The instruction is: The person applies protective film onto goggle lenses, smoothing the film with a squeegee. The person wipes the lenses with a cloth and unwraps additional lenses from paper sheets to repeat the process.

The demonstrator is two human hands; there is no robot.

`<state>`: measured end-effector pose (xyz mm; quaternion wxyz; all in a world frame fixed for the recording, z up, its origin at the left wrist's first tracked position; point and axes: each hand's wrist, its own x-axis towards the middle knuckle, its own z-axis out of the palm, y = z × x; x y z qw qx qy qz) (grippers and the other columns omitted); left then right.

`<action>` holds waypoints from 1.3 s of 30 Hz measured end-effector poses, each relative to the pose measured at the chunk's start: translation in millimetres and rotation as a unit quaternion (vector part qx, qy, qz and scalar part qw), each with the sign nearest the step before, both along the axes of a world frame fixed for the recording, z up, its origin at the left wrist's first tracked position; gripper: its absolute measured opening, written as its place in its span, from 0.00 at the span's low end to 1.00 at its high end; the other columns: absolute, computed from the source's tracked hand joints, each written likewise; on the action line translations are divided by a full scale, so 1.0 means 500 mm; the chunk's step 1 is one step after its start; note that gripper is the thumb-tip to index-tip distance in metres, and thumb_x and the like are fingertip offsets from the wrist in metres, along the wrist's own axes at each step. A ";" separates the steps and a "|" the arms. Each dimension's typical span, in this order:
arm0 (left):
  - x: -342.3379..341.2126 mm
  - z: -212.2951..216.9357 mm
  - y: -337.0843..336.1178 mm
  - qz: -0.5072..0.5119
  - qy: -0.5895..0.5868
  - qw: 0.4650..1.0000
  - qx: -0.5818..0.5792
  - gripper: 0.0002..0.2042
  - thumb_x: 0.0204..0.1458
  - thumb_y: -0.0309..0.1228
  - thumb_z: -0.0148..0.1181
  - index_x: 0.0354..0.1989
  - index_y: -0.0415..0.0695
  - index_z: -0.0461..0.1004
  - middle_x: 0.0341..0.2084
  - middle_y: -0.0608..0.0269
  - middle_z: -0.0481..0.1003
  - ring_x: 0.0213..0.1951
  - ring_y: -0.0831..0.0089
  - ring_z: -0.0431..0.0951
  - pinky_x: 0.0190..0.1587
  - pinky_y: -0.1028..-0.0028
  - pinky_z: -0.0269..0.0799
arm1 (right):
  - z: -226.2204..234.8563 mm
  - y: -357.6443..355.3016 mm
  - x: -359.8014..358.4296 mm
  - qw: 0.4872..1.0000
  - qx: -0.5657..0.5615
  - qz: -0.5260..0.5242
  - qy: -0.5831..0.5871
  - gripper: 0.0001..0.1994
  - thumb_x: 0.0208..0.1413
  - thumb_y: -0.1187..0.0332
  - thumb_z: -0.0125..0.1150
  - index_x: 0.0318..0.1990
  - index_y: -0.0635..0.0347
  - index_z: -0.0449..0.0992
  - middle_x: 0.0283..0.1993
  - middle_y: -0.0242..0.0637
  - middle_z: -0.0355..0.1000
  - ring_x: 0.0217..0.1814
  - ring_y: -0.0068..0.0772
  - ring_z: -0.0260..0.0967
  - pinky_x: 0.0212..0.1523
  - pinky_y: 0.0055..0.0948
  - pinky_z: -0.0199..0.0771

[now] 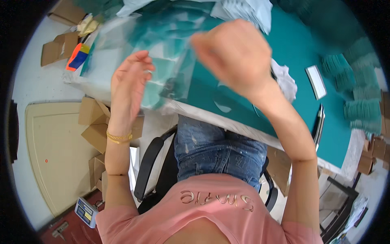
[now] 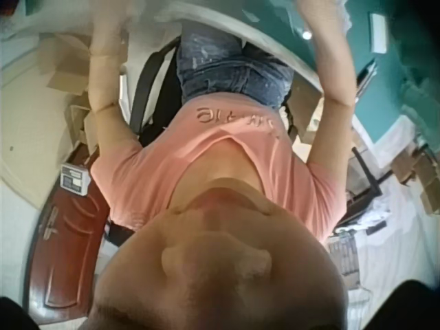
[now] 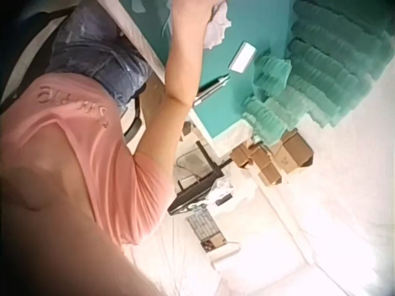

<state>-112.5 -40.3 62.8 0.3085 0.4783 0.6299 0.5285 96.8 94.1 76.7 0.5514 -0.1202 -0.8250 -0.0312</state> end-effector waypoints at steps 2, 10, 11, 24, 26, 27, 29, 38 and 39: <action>0.061 0.023 -0.014 -0.119 -0.523 0.844 0.016 0.15 0.57 0.30 0.60 0.50 0.38 0.71 0.38 0.63 0.73 0.38 0.75 0.73 0.40 0.77 0.70 | -0.007 -0.047 0.014 0.984 0.149 0.064 -0.077 0.08 0.38 0.74 0.69 0.29 0.55 0.77 0.26 0.26 0.69 0.24 0.26 0.65 0.23 0.25 0.62; 0.161 -0.026 -0.051 -0.245 -0.408 0.875 0.096 0.09 0.53 0.21 0.61 0.42 0.36 0.72 0.32 0.58 0.74 0.31 0.71 0.75 0.32 0.75 0.71 | -0.057 -0.160 0.208 0.901 -0.411 0.106 0.093 0.22 0.44 0.65 0.74 0.43 0.60 0.71 0.29 0.29 0.68 0.26 0.19 0.61 0.27 0.20 0.60; 0.170 -0.028 -0.055 -0.282 -0.367 0.879 0.116 0.09 0.50 0.20 0.64 0.40 0.36 0.74 0.32 0.57 0.74 0.31 0.71 0.75 0.31 0.76 0.70 | -0.061 -0.174 0.230 0.846 -0.507 0.091 0.137 0.25 0.45 0.60 0.74 0.45 0.61 0.68 0.28 0.29 0.67 0.26 0.18 0.60 0.27 0.19 0.60; 0.198 -0.087 -0.041 -0.344 -0.292 0.889 0.078 0.08 0.50 0.25 0.67 0.37 0.37 0.79 0.34 0.56 0.73 0.31 0.72 0.75 0.29 0.77 0.68 | -0.115 -0.236 0.357 0.628 -0.704 0.201 0.262 0.10 0.54 0.71 0.65 0.29 0.62 0.68 0.21 0.32 0.66 0.20 0.20 0.61 0.21 0.18 0.59; 0.202 -0.087 -0.039 -0.314 -0.277 0.905 0.078 0.07 0.50 0.25 0.67 0.37 0.38 0.79 0.33 0.56 0.74 0.31 0.72 0.74 0.29 0.77 0.68 | -0.119 -0.230 0.368 0.669 -0.685 0.175 0.228 0.07 0.55 0.75 0.62 0.29 0.64 0.70 0.22 0.34 0.68 0.21 0.20 0.62 0.22 0.18 0.61; 0.203 -0.086 -0.041 -0.280 -0.257 0.922 0.079 0.07 0.50 0.26 0.67 0.36 0.38 0.79 0.33 0.56 0.74 0.31 0.72 0.74 0.29 0.77 0.68 | -0.116 -0.228 0.365 0.668 -0.686 0.174 0.230 0.07 0.55 0.75 0.62 0.29 0.64 0.70 0.22 0.34 0.68 0.21 0.20 0.62 0.22 0.18 0.61; 0.200 -0.085 -0.042 -0.236 -0.208 0.948 0.053 0.06 0.50 0.24 0.66 0.36 0.39 0.79 0.32 0.57 0.74 0.31 0.72 0.74 0.30 0.77 0.68 | -0.098 -0.217 0.349 0.721 -0.670 0.068 0.162 0.05 0.56 0.75 0.62 0.31 0.66 0.74 0.24 0.32 0.70 0.22 0.18 0.63 0.23 0.17 0.61; 0.241 -0.109 0.012 0.011 -0.027 0.997 -0.068 0.16 0.52 0.19 0.64 0.50 0.38 0.76 0.23 0.71 0.74 0.22 0.89 0.67 0.24 0.88 0.61 | -0.098 -0.164 0.300 0.667 -0.724 -0.170 0.047 0.08 0.58 0.68 0.64 0.33 0.65 0.77 0.22 0.22 0.68 0.23 0.09 0.59 0.22 0.14 0.56; 0.244 -0.114 0.018 0.010 -0.027 0.997 -0.068 0.16 0.52 0.19 0.64 0.50 0.38 0.76 0.23 0.71 0.74 0.22 0.89 0.67 0.24 0.88 0.61 | -0.102 -0.159 0.299 0.657 -0.733 -0.175 0.037 0.09 0.58 0.67 0.64 0.32 0.66 0.77 0.22 0.22 0.67 0.23 0.09 0.58 0.22 0.14 0.55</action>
